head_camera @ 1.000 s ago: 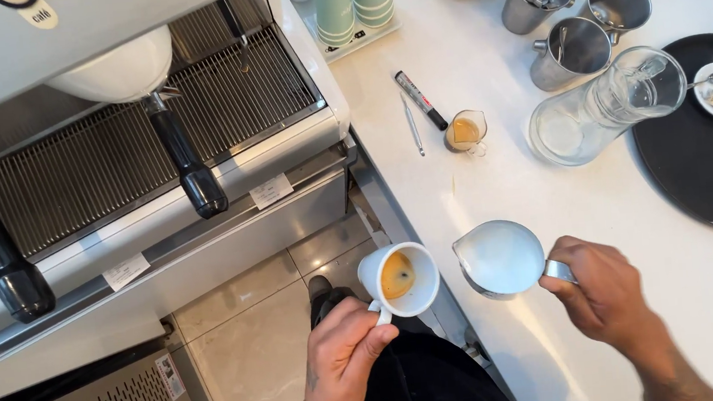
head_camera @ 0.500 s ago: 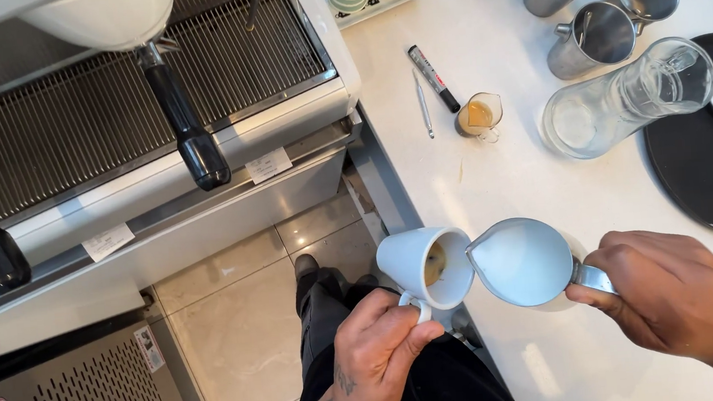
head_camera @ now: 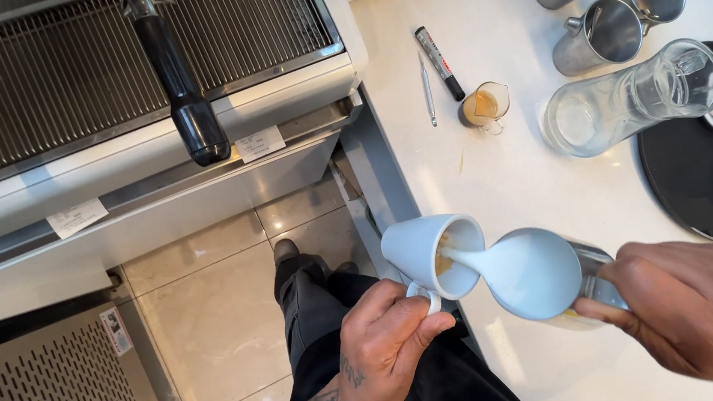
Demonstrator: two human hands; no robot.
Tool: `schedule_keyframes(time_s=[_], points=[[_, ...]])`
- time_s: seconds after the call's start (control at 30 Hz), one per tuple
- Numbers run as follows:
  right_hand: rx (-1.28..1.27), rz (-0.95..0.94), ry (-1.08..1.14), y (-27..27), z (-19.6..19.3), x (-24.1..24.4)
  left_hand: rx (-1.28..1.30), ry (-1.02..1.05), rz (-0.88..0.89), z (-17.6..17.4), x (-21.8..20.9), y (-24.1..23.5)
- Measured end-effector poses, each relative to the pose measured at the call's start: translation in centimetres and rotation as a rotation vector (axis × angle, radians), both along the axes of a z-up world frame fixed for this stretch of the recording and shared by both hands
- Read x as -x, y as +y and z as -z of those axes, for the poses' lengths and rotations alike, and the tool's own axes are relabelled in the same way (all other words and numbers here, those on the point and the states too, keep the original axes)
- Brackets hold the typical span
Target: The recorder prepares a latte, including steaming milk, pouring it into an espresso shot, and decorating with latte art.
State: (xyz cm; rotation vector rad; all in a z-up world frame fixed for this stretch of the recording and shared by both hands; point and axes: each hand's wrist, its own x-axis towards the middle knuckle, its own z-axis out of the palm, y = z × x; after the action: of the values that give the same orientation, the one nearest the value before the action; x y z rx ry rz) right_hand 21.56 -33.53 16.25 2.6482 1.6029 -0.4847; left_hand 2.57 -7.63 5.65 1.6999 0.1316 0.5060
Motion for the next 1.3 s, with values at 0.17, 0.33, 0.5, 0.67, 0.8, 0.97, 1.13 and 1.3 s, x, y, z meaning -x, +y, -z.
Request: schedule_keyframes(time_s=[0.17, 0.33, 0.5, 0.67, 0.8, 0.97, 1.13, 1.3], points=[[-0.065, -0.086, 0.105, -1.7, -0.2, 0.6, 0.021, -0.01, -0.011, 0.5, 0.0, -0.2], [-0.015, 0.107, 0.028, -2.4, -0.7, 0.8, 0.026, -0.041, -0.01, 0.5, 0.1, -0.5], [0.449, 0.16, 0.105, -1.1, -1.1, -0.5, 0.051, -0.025, 0.0, 0.4, 0.2, -0.5], [0.065, 0.139, -0.006, -1.0, -0.8, 0.2, 0.082, 0.007, -0.004, 0.5, 0.1, -0.6], [0.025, 0.047, 0.022, -1.5, -0.8, 1.3, 0.082, -0.009, -0.014, 0.7, 0.0, -0.6], [0.03, 0.114, 0.059, -6.8, 1.4, 0.2, 0.07, -0.031, 0.002, 0.6, -0.2, -0.5], [0.693, 0.332, 0.315, -4.4, 0.6, -3.1, 0.062, -0.016, 0.016, 0.7, -0.1, -0.7], [0.687, 0.319, 0.271, -2.2, -0.1, -2.6, 0.111, 0.009, 0.03, 0.7, -0.1, -0.7]])
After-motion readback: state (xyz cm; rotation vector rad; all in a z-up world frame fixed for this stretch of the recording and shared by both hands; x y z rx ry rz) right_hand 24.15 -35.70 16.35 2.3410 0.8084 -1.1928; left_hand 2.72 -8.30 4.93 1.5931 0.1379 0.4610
